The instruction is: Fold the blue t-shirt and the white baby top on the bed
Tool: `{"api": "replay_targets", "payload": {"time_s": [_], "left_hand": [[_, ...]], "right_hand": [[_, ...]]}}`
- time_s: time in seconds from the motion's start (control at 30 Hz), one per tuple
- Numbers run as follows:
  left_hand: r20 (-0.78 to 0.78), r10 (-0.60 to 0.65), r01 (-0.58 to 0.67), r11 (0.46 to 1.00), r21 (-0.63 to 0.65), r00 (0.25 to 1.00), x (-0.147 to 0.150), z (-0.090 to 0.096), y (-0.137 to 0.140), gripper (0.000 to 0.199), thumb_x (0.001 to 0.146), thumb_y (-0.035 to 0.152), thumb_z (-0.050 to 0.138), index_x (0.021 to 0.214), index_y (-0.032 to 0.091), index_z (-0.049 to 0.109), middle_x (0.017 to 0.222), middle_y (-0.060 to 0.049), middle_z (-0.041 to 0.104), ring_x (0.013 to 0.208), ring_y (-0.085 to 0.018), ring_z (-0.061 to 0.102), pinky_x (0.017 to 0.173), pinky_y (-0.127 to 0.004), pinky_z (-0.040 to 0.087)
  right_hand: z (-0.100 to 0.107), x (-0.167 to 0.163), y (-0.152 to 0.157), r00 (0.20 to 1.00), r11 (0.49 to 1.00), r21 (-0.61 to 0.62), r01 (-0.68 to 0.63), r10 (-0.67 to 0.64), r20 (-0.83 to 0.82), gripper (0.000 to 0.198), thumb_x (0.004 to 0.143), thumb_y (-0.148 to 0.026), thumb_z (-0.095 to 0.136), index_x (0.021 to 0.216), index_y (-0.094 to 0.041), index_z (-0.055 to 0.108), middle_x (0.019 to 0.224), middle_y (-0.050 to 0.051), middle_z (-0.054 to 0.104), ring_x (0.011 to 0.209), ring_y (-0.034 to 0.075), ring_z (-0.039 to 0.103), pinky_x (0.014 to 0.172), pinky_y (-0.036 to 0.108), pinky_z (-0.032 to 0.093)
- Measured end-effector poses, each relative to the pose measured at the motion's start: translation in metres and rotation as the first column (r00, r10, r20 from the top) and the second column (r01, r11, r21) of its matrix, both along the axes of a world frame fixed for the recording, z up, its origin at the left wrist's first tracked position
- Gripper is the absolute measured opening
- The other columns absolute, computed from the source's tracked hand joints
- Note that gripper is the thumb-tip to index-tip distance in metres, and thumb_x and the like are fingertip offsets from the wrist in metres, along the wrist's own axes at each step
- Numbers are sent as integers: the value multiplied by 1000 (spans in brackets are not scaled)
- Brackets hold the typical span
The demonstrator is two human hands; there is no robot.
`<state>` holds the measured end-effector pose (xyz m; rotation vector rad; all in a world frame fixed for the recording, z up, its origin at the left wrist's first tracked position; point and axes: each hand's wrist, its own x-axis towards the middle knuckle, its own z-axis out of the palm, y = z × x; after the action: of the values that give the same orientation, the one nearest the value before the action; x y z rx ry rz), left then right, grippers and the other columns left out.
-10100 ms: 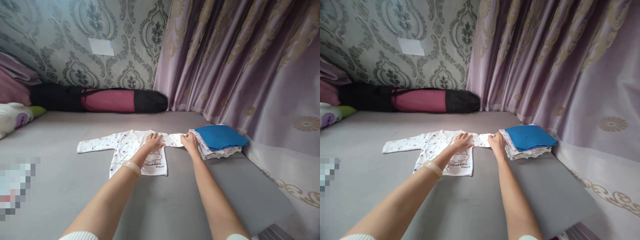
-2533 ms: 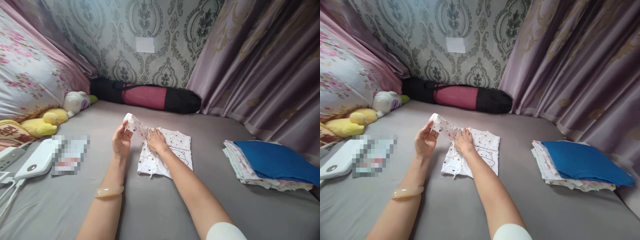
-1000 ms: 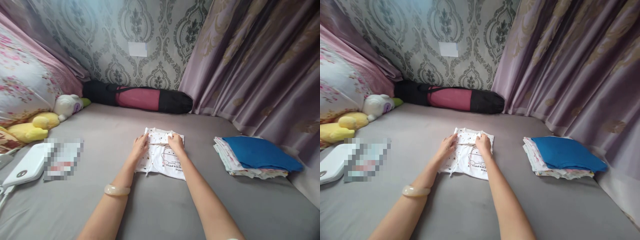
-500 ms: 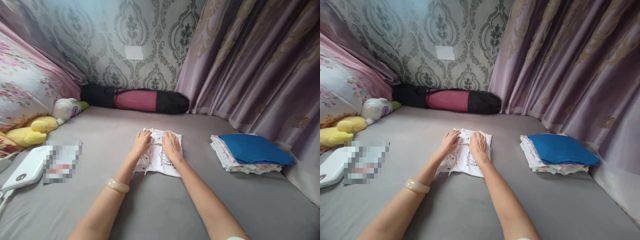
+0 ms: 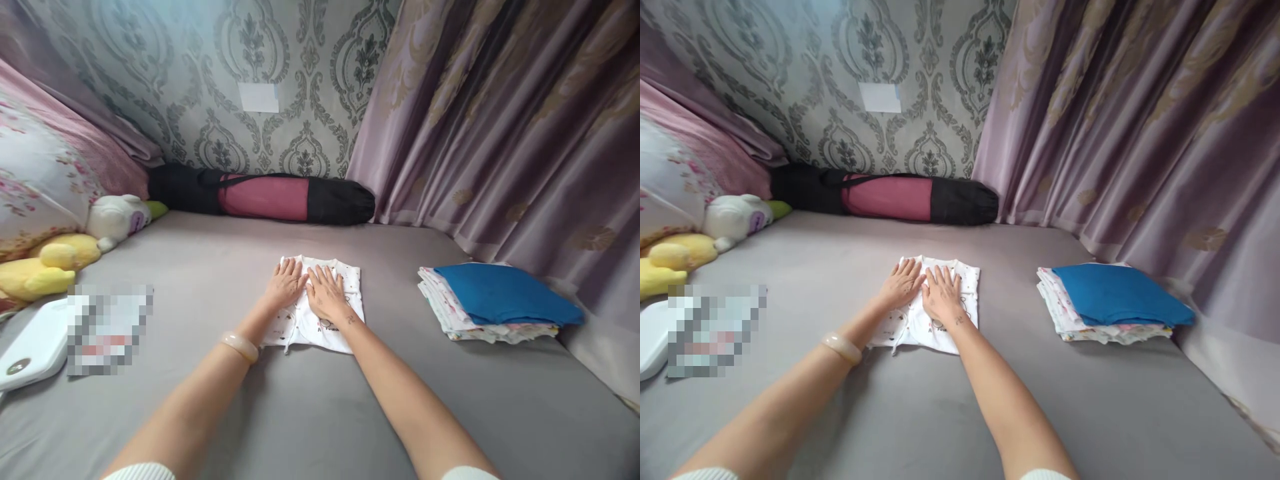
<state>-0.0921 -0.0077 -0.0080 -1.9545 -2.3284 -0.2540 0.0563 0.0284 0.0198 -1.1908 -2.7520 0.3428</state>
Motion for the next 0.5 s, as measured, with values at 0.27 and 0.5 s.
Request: {"api": "replay_targets", "payload": {"time_s": [0.27, 0.5], "left_hand": [[75, -11, 21, 991, -135, 997, -7, 11, 4, 59, 99, 45, 22, 146, 13, 36, 155, -16, 30, 145, -31, 24, 114, -52, 23], [67, 5, 0, 998, -67, 998, -20, 13, 3, 62, 99, 43, 21, 146, 4, 34, 155, -20, 28, 146, -30, 19, 118, -47, 17]], "right_hand": [[3, 0, 0, 1000, 999, -51, 2, -1, 12, 57, 99, -42, 18, 152, -21, 25, 160, 5, 19, 147, 27, 10, 116, 54, 5], [9, 3, 11, 997, 996, -38, 74, -74, 17, 62, 100, -45, 13, 152, -14, 24, 161, 10, 14, 148, 25, 6, 116, 52, -2]]}}
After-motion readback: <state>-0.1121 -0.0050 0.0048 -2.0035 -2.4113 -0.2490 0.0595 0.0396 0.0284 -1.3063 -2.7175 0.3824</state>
